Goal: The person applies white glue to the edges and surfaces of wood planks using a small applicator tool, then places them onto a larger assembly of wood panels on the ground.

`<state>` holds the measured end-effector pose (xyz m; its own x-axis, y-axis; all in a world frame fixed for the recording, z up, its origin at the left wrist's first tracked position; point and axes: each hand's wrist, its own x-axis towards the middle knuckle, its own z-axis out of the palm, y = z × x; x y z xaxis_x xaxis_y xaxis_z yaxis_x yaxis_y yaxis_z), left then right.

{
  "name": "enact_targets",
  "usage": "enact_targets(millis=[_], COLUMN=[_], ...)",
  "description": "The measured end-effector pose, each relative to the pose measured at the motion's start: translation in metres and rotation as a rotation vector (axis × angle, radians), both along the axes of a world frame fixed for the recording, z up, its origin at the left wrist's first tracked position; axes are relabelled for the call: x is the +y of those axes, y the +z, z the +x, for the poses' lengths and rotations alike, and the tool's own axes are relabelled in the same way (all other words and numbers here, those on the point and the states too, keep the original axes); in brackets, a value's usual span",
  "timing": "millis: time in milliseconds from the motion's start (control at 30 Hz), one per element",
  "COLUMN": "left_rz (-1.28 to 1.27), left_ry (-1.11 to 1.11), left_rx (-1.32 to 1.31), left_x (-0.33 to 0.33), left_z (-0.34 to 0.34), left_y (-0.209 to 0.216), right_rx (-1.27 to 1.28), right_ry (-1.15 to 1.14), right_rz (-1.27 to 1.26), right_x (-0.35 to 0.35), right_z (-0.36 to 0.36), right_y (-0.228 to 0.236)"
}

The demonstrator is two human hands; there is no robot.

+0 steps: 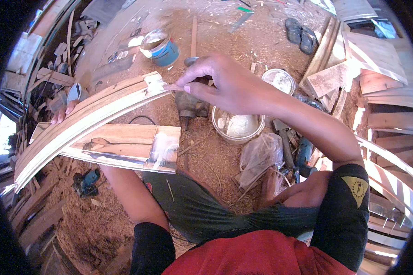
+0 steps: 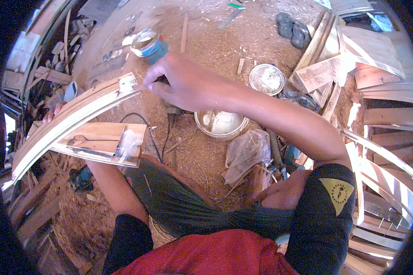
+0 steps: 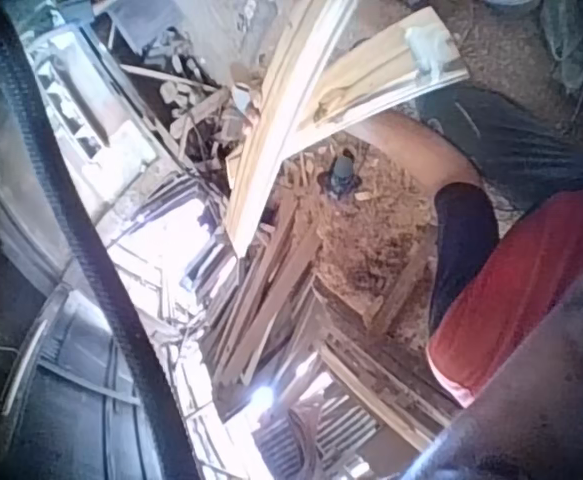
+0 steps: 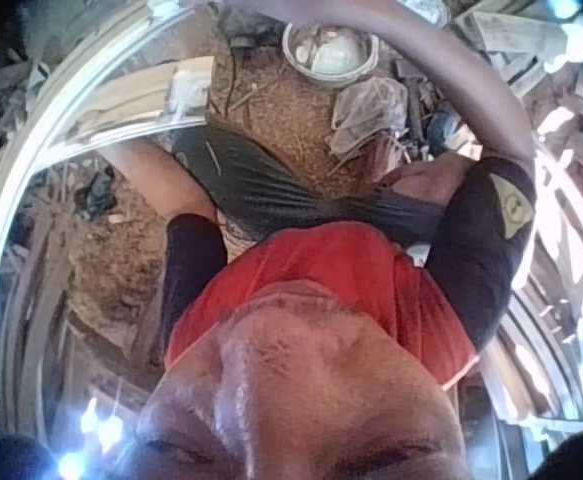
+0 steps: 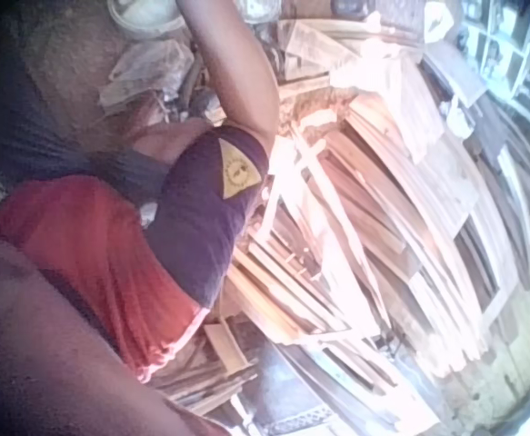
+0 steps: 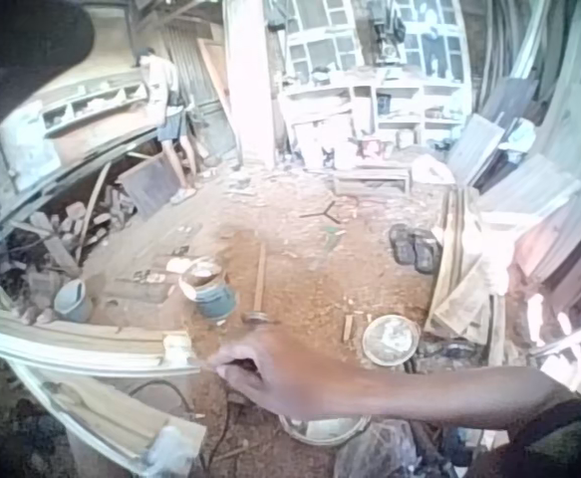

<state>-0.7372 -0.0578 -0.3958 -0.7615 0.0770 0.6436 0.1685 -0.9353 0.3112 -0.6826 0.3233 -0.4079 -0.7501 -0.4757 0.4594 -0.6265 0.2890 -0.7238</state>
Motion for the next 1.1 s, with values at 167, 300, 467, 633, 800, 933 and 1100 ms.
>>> enact_targets(millis=[167, 300, 467, 633, 800, 933, 1100], left_rz=[-0.034, 0.025, -0.04, -0.022, -0.088, -0.074, -0.081], left_ry=[-0.022, 0.03, -0.008, -0.117, 0.09, 0.105, 0.251], left_rx=[0.029, 0.043, 0.011, 0.034, 0.047, 0.019, -0.005], left_x=[0.003, 0.007, 0.009, 0.017, 0.019, 0.017, 0.015], left_z=[-0.002, -0.001, 0.001, 0.002, 0.001, -0.002, -0.008], left_y=[0.005, -0.002, 0.002, 0.005, 0.002, 0.003, 0.003], right_rx=[-0.005, 0.039, -0.06, -0.018, 0.032, -0.333, -0.446], right_ry=[-0.009, -0.02, -0.049, -0.053, -0.011, 0.014, -0.08], right_rz=[-0.053, -0.01, 0.088, 0.155, -0.007, -0.045, -0.094], right_x=[-0.002, 0.003, 0.015, -0.004, -0.02, -0.02, -0.02], right_z=[0.004, 0.006, -0.002, -0.014, -0.011, -0.006, -0.004], right_y=[0.004, 0.009, 0.013, -0.002, -0.011, -0.008, -0.001])
